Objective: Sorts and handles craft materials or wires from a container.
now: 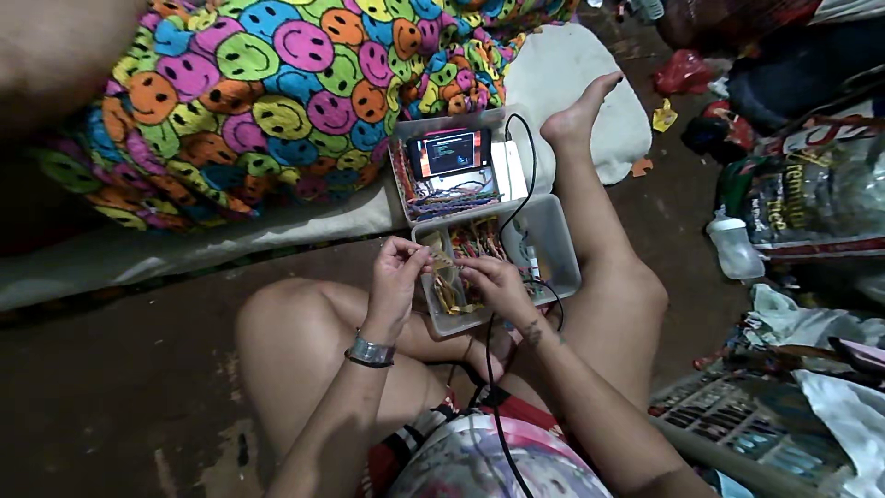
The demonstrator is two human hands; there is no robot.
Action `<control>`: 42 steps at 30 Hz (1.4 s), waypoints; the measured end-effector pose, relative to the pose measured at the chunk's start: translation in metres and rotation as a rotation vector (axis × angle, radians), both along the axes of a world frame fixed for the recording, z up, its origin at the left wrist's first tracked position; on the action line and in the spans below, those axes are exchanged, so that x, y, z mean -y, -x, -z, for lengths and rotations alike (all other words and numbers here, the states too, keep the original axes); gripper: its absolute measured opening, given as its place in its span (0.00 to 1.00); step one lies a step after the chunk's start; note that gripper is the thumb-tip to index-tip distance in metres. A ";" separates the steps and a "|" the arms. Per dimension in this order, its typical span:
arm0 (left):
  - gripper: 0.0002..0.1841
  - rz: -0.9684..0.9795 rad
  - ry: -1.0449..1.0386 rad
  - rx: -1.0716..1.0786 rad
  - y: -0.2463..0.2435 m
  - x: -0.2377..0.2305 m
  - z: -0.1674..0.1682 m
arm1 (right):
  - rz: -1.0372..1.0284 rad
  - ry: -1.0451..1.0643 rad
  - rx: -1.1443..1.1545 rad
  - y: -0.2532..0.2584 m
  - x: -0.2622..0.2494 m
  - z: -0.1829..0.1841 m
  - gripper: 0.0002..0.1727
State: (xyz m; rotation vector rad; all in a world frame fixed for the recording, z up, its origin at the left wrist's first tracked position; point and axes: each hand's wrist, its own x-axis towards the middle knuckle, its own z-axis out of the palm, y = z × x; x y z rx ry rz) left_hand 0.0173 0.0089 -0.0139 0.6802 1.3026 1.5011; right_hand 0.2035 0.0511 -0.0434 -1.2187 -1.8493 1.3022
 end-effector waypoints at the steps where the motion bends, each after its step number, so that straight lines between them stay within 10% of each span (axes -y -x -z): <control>1: 0.10 0.004 -0.019 0.015 0.000 0.001 0.001 | 0.075 0.151 -0.122 -0.001 -0.003 -0.003 0.13; 8: 0.05 0.175 -0.391 -0.403 -0.010 0.010 0.017 | 0.484 0.977 -1.135 -0.007 -0.017 -0.008 0.12; 15: 0.06 0.276 -0.578 -0.898 -0.027 0.018 0.025 | 0.328 0.869 -0.745 -0.002 -0.015 -0.011 0.07; 26: 0.07 0.535 -0.692 -1.096 -0.030 0.020 0.026 | 0.244 0.874 -0.446 -0.005 -0.018 -0.006 0.03; 42: 0.05 0.598 -0.756 -1.235 -0.033 0.020 0.030 | 0.237 0.792 -0.506 -0.011 -0.024 -0.007 0.10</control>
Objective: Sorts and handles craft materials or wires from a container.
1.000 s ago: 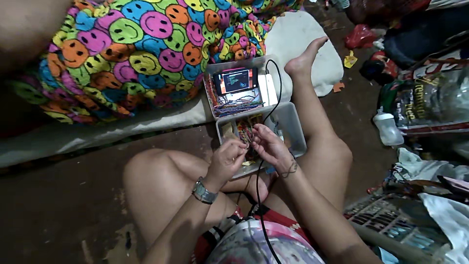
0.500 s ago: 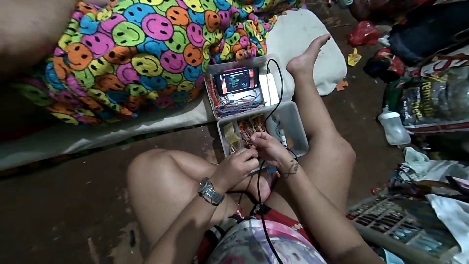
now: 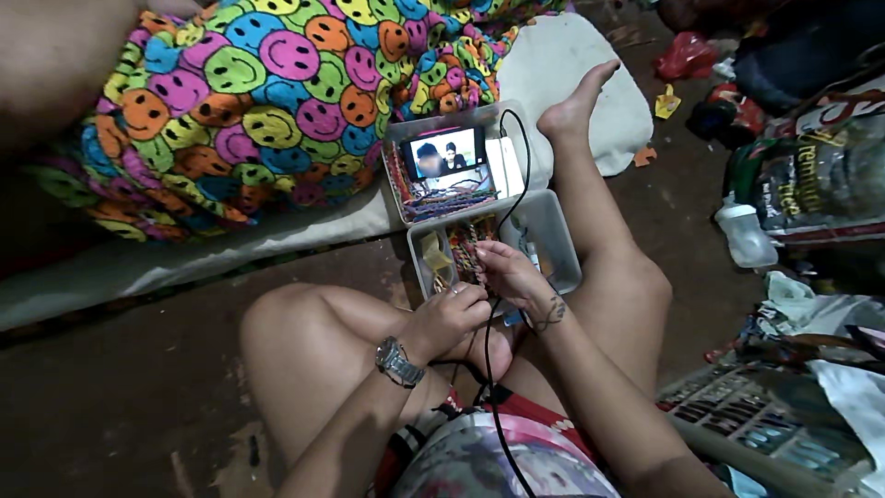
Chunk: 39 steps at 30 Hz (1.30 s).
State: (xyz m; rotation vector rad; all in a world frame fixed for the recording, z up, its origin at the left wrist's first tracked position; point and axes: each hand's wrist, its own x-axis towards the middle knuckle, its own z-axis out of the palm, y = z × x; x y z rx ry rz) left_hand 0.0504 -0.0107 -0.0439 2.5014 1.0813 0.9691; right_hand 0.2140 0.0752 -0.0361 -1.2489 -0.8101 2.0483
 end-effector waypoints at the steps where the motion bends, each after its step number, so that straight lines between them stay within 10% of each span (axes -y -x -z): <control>1: 0.05 0.009 0.013 0.008 0.000 0.000 0.000 | -0.010 0.007 -0.010 -0.001 -0.001 -0.001 0.10; 6: 0.27 -0.019 0.276 0.317 0.004 -0.002 -0.005 | -0.083 0.004 -0.083 -0.008 -0.002 -0.005 0.12; 16: 0.09 -0.437 0.770 1.086 0.012 -0.019 -0.011 | -0.397 -0.184 -0.042 -0.002 0.010 -0.017 0.10; 30: 0.05 -0.385 0.915 0.983 0.016 -0.017 -0.014 | -0.554 -0.638 0.332 -0.002 0.011 -0.013 0.15; 39: 0.06 -0.406 0.995 1.101 0.012 -0.019 -0.014 | -0.227 -0.263 0.048 0.007 0.019 -0.020 0.09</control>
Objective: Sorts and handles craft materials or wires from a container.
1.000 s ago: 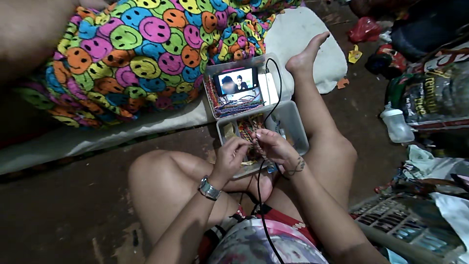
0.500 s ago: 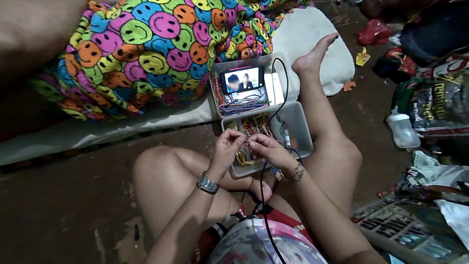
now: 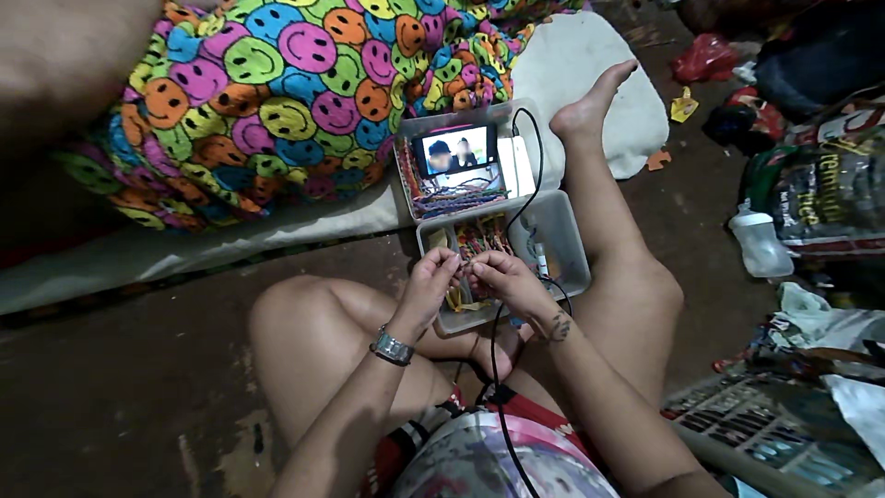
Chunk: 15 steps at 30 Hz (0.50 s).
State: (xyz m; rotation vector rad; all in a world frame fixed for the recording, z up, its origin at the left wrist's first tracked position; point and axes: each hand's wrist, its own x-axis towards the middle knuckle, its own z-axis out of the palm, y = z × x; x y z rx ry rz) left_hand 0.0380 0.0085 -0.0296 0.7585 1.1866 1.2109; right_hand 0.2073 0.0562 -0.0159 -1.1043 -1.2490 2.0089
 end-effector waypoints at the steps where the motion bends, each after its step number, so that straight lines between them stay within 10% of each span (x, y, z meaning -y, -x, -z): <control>1: 0.05 -0.012 -0.027 -0.027 0.000 0.000 0.002 | 0.033 -0.005 0.008 0.002 0.001 0.001 0.08; 15: 0.08 -0.085 -0.140 -0.015 -0.003 0.005 -0.001 | -0.014 -0.366 0.212 0.002 0.004 0.002 0.07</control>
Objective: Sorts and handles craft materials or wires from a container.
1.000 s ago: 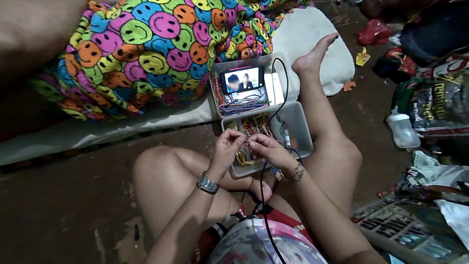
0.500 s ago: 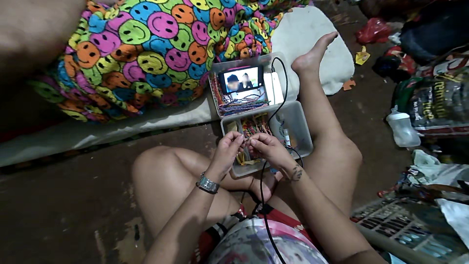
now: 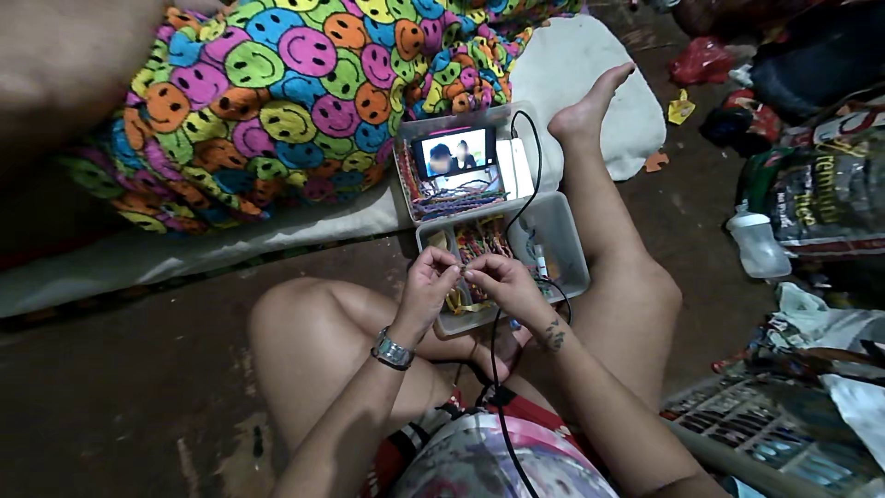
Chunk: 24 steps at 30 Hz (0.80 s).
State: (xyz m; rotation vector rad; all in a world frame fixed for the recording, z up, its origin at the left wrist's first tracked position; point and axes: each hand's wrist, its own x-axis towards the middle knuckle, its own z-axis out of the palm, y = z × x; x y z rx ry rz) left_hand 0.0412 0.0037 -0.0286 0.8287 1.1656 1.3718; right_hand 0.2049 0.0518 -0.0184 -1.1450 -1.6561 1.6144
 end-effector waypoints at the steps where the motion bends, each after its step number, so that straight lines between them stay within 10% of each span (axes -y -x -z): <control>1: 0.08 -0.003 0.008 0.005 0.000 0.000 -0.001 | -0.004 -0.014 0.028 0.000 0.000 -0.001 0.07; 24: 0.08 0.099 -0.023 -0.017 0.008 -0.003 -0.005 | -0.150 -0.024 0.266 -0.012 -0.008 -0.023 0.13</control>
